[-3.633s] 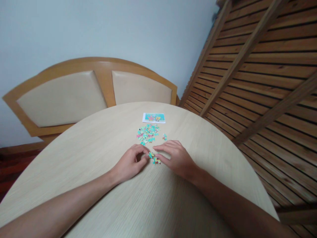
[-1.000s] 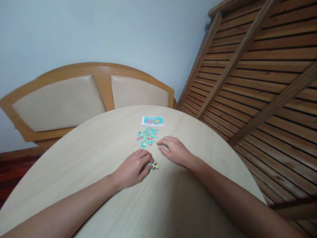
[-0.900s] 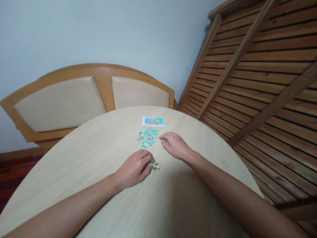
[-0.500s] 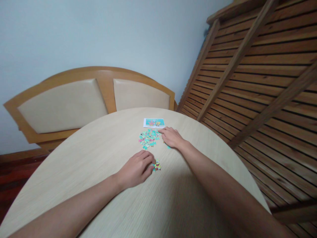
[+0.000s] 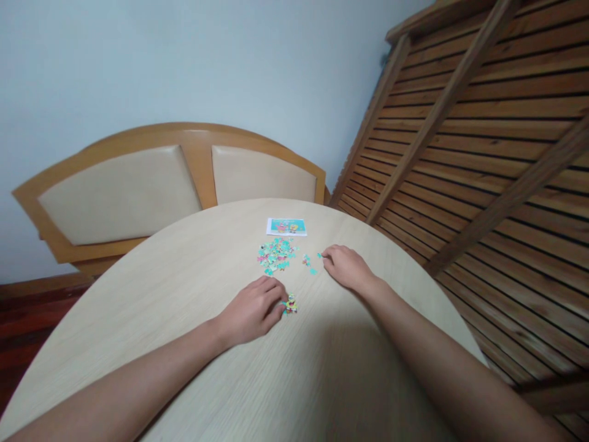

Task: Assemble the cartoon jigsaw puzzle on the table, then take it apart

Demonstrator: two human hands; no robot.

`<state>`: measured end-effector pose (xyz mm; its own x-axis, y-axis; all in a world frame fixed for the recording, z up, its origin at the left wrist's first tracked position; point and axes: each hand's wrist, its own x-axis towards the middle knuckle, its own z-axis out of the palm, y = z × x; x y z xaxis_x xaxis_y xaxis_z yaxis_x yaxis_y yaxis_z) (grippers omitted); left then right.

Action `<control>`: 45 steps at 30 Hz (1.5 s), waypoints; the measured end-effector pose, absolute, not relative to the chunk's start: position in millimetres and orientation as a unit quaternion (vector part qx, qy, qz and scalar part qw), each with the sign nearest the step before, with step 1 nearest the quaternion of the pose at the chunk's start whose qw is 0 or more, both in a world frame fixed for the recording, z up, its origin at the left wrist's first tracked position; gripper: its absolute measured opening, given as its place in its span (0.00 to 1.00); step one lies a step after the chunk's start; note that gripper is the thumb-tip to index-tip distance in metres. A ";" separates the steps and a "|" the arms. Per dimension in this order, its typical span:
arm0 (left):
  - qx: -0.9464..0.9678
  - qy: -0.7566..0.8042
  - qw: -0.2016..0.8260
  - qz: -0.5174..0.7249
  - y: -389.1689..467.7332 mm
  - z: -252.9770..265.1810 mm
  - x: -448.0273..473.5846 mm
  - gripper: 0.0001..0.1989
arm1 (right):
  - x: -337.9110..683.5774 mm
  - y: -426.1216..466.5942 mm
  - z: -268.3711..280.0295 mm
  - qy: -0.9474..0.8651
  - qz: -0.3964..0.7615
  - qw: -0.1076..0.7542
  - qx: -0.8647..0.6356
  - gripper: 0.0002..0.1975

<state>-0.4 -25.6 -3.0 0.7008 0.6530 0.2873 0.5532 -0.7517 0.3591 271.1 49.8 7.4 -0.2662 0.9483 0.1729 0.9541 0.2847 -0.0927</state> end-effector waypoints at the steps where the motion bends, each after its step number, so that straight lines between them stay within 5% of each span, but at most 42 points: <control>1: 0.913 0.330 0.124 0.203 -25.6 -2.8 -0.7 0.07 | 273.5 45.9 6.5 -0.793 -0.016 0.103 -0.600 0.14; 14: 0.896 0.362 0.116 0.230 -21.7 -4.0 -5.0 0.09 | 278.0 10.4 20.9 -0.809 0.027 0.097 -0.579 0.07; 21: 0.887 0.427 0.028 0.174 8.2 -9.6 -16.8 0.28 | 263.4 0.9 26.7 -0.834 0.032 0.076 -0.545 0.07; 30: 0.836 0.507 -0.010 0.211 3.9 -12.1 -19.8 0.17 | 254.1 0.2 18.4 -0.842 0.024 0.116 -0.526 0.09; 37: 0.880 0.443 0.023 0.170 10.2 -18.4 -19.0 0.27 | 218.2 12.7 9.7 -0.872 0.053 0.178 -0.453 0.18; 45: 0.837 0.506 -0.009 0.210 6.8 -18.3 -19.8 0.20 | 185.7 46.5 -4.9 -0.885 0.097 0.168 -0.423 0.25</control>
